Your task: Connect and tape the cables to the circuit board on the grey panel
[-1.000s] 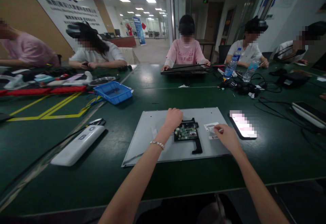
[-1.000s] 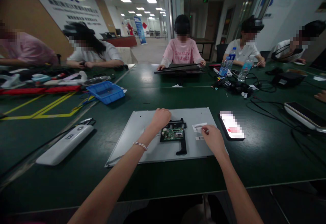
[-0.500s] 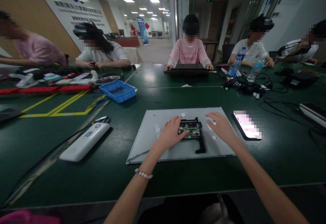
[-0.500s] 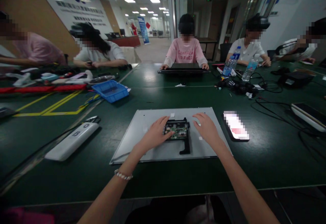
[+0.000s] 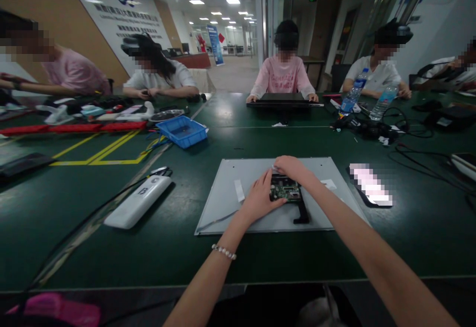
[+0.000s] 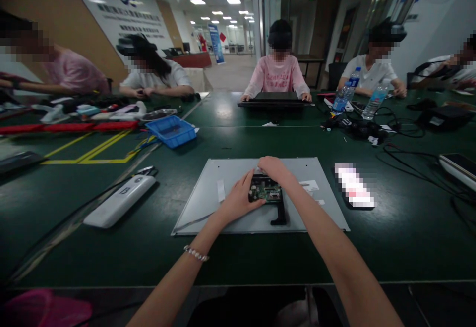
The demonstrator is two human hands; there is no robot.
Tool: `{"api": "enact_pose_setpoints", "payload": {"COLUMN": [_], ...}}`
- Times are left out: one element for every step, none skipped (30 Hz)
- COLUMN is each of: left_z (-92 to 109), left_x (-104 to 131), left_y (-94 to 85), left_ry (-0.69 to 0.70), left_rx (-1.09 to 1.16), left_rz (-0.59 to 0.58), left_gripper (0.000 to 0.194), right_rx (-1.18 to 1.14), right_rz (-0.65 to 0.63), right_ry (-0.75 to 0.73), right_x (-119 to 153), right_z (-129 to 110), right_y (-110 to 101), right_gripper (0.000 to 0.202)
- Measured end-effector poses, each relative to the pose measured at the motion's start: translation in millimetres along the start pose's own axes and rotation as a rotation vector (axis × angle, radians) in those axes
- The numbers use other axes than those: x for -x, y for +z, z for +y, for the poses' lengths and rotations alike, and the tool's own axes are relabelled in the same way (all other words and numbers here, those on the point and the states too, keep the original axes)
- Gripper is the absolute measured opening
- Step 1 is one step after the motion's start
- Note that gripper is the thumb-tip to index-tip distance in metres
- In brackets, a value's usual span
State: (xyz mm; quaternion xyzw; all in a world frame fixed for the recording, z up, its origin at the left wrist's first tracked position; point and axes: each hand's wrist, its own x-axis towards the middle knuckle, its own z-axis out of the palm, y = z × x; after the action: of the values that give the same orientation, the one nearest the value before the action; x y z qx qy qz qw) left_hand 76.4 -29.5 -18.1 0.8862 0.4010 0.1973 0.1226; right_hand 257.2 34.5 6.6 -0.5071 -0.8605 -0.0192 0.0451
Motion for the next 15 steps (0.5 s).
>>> {"api": "enact_pose_setpoints", "payload": {"left_z": [0,0,-1,-1,-1,-1,-1,-1,-1,-1,-1,-1,-1,-1,-2], "left_x": [0,0,0,-1,-1,0,0,0,0,0,0,-1,-1,-1,-1], "left_y": [0.2,0.5,0.7,0.9,1.0,1.1,1.3,1.4,1.6,2.0,2.4,2.8,3.3,3.7,4.1], "left_ry": [-0.004,-0.009,-0.015,-0.022,-0.026,-0.027,-0.028,-0.028,-0.028,-0.028,-0.029,-0.029,-0.029,-0.029,-0.029], "left_rx": [0.001,0.002,0.003,0.003,0.002,0.003,0.002,0.002,0.001,0.0,-0.002,-0.005,-0.007,-0.01,-0.011], "left_rz": [-0.001,-0.002,-0.003,-0.004,-0.005,-0.007,-0.008,-0.008,-0.008,-0.008,-0.004,-0.001,0.001,0.002,0.001], "left_gripper": [0.093,0.093,0.094,0.094,0.095,0.096,0.096,0.096,0.096,0.096,0.096,0.097,0.097,0.097,0.097], "right_rx": [0.007,0.012,0.016,0.019,0.019,0.013,0.004,-0.006,-0.016,-0.026,-0.035,-0.043,-0.052,-0.063,-0.075], "right_rz": [0.002,0.006,0.01,0.014,0.018,0.025,0.035,0.047,0.057,0.065,0.068,0.065,0.059,0.055,0.055], "right_ry": [0.009,0.019,0.029,0.038,0.043,0.043,0.038,0.029,0.016,0.005,-0.003,-0.007,-0.008,-0.006,-0.003], "right_x": [-1,0,1,3,6,10,15,19,23,27,30,32,33,33,33], "right_z": [-1,-2,-3,-4,-5,-6,-7,-8,-9,-11,-12,-13,-14,-15,-16], "right_y": [0,0,-1,-2,-3,-4,-4,-5,-5,-4,-3,-2,-1,0,1], "right_gripper": [0.023,0.024,0.026,0.027,0.027,0.028,0.028,0.028,0.028,0.027,0.027,0.026,0.024,0.023,0.023]}}
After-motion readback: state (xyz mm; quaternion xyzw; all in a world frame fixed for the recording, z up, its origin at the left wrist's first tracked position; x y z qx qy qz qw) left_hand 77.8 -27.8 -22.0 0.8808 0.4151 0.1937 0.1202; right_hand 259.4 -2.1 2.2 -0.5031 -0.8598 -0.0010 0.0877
